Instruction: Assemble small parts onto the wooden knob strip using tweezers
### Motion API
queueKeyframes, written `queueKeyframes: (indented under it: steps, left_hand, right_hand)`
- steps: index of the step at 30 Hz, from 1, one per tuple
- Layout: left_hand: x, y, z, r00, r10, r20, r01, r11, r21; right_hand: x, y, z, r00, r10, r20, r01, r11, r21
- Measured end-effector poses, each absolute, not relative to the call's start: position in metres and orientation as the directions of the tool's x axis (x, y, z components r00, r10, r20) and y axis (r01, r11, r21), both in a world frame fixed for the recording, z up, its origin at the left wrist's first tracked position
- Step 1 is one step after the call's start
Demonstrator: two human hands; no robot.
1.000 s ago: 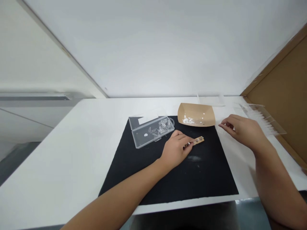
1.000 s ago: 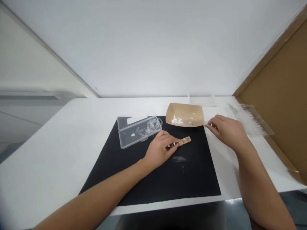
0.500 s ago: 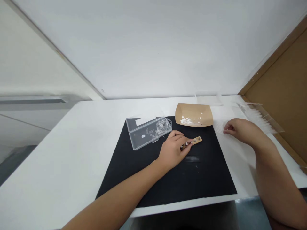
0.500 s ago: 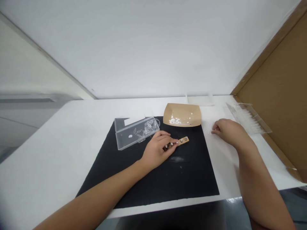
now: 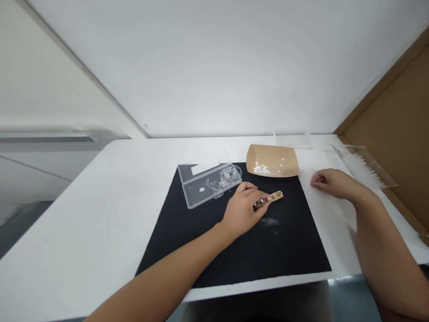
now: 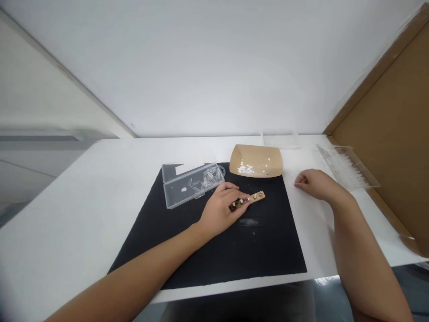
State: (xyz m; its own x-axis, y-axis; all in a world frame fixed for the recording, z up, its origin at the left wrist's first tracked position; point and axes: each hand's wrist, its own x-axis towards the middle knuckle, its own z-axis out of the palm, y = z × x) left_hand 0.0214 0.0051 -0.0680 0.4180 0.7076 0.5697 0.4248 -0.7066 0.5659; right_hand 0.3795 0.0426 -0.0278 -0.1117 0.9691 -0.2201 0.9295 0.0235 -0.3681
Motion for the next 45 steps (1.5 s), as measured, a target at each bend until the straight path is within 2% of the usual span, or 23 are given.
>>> queueKeyframes:
  steps: [6,15,23,27,30,33,35,38,42,45]
  left_hand:
    - [0.022,0.005,-0.068,0.419,0.706,0.571,0.427,-0.708,0.562]
    - [0.021,0.006,-0.068,0.430,0.699,0.571,0.421,-0.715,0.558]
    - [0.019,0.006,-0.066,0.453,0.701,0.551,0.420,-0.713,0.562]
    - [0.019,0.005,-0.062,0.455,0.680,0.575,0.422,-0.733,0.533]
    - [0.019,0.003,-0.057,0.450,0.646,0.616,0.411,-0.762,0.500]
    - [0.020,0.000,-0.051,0.439,0.611,0.659,0.381,-0.791,0.479]
    - [0.021,-0.002,-0.047,0.426,0.589,0.687,0.356,-0.807,0.472]
    - [0.022,-0.006,-0.040,0.404,0.554,0.729,0.300,-0.832,0.466]
    - [0.023,-0.011,-0.034,0.363,0.509,0.780,0.226,-0.860,0.457]
    - [0.024,-0.013,-0.032,0.325,0.481,0.814,0.197,-0.876,0.440]
  right_hand:
    - [0.386,0.043,-0.030,-0.149,0.939,-0.309,0.897,-0.003,-0.442]
    - [0.385,0.040,-0.026,-0.197,0.911,-0.361,0.901,0.023,-0.433]
    - [0.382,0.037,-0.019,-0.197,0.946,-0.258,0.935,0.102,-0.339]
    - [0.373,0.033,-0.005,-0.206,0.972,-0.114,0.891,0.137,-0.434]
    - [0.352,0.025,0.008,-0.242,0.970,0.013,0.763,0.199,-0.616]
    - [0.323,0.012,0.015,-0.338,0.938,0.075,0.555,0.263,-0.789]
    - [0.303,0.004,0.015,-0.412,0.906,0.100,0.418,0.286,-0.862]
    - [0.280,-0.007,0.010,-0.477,0.872,0.110,0.249,0.254,-0.934]
    - [0.262,-0.013,0.000,-0.561,0.827,0.018,0.133,0.112,-0.985]
    - [0.254,-0.015,-0.007,-0.608,0.794,0.001,0.038,0.030,-0.999]
